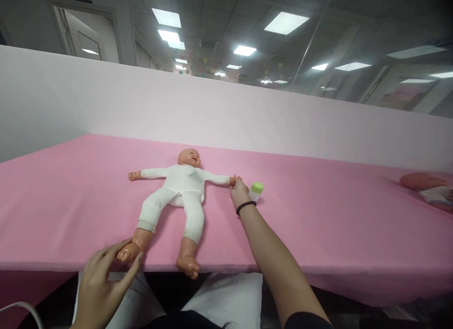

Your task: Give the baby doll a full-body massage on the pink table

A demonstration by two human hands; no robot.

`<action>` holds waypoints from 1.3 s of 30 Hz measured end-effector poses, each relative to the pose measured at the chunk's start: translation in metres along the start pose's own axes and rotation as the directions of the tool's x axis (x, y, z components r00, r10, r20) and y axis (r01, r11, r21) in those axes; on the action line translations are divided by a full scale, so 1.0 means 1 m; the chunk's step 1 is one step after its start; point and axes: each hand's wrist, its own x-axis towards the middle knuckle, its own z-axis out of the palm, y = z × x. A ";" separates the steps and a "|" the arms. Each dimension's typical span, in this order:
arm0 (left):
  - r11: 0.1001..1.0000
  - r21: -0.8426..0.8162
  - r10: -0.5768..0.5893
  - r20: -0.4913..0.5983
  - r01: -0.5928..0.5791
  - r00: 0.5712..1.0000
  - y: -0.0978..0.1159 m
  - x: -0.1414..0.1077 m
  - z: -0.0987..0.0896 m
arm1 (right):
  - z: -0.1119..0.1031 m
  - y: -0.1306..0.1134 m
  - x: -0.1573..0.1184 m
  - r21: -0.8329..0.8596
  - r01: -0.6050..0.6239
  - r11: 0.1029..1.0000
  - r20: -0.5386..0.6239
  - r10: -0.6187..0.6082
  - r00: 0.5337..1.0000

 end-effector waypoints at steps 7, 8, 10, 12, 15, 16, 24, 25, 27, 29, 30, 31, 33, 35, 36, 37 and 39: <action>0.998 -0.003 -0.063 -0.100 0.063 0.993 0.009 0.051 0.004 | 0.024 -0.019 -0.045 0.074 0.500 0.863 0.225 -0.503 0.835; 0.998 0.011 -0.067 -0.149 0.069 0.987 0.013 0.066 0.005 | 0.028 -0.021 -0.058 0.087 0.590 0.802 0.304 -0.586 0.751; 0.999 0.033 -0.036 -0.167 0.042 0.985 0.019 0.098 0.011 | 0.031 -0.023 -0.082 0.079 0.719 0.690 0.468 -0.663 0.585; 0.999 0.038 0.022 -0.085 -0.018 0.996 0.024 0.126 0.020 | 0.031 -0.020 -0.101 0.049 0.849 0.527 0.585 -0.704 0.403; 0.996 -0.004 0.087 0.083 -0.087 0.993 0.029 0.152 0.040 | 0.025 -0.011 -0.115 0.037 0.973 0.227 0.707 -0.694 0.135; 0.995 -0.012 0.100 0.125 -0.099 0.987 0.031 0.155 0.047 | 0.024 -0.007 -0.116 0.050 0.988 0.146 0.748 -0.661 0.060; 0.995 0.005 0.101 0.173 -0.104 0.980 0.039 0.141 0.066 | 0.019 0.005 -0.116 0.095 0.994 0.046 0.868 -0.493 -0.060; 0.995 -0.011 0.097 0.156 -0.096 0.983 0.038 0.140 0.061 | 0.020 0.002 -0.115 0.069 0.993 0.100 0.840 -0.543 -0.003; 0.997 -0.048 0.066 0.109 -0.062 0.992 0.035 0.136 0.047 | 0.022 -0.008 -0.110 0.012 0.967 0.256 0.744 -0.649 0.162; 0.997 -0.082 -0.005 0.059 0.010 0.998 0.032 0.130 0.029 | 0.023 -0.018 -0.099 -0.019 0.893 0.451 0.635 -0.684 0.358; 0.993 -0.099 -0.053 0.048 0.058 0.997 0.030 0.124 0.020 | 0.024 -0.022 -0.092 -0.030 0.836 0.548 0.584 -0.669 0.460; 0.987 -0.113 -0.108 0.041 0.112 0.993 0.028 0.118 0.011 | 0.024 -0.025 -0.083 -0.040 0.769 0.638 0.527 -0.640 0.559; 0.969 -0.136 -0.203 0.048 0.208 0.978 0.024 0.101 -0.004 | 0.022 -0.028 -0.061 -0.054 0.621 0.782 0.389 -0.556 0.734; 0.955 -0.145 -0.253 0.055 0.259 0.966 0.019 0.081 -0.012 | 0.019 -0.025 -0.039 -0.034 0.459 0.888 0.260 -0.436 0.862; 0.953 -0.152 -0.257 0.053 0.262 0.965 0.016 0.070 -0.013 | 0.016 -0.021 -0.029 -0.018 0.362 0.932 0.222 -0.349 0.910; 0.953 -0.162 -0.250 0.055 0.256 0.967 0.014 0.060 -0.013 | 0.012 -0.016 -0.020 -0.013 0.264 0.965 0.199 -0.256 0.946; 0.955 -0.183 -0.229 0.057 0.235 0.972 0.010 0.040 -0.008 | 0.005 -0.006 -0.007 -0.030 0.120 0.992 0.183 -0.113 0.977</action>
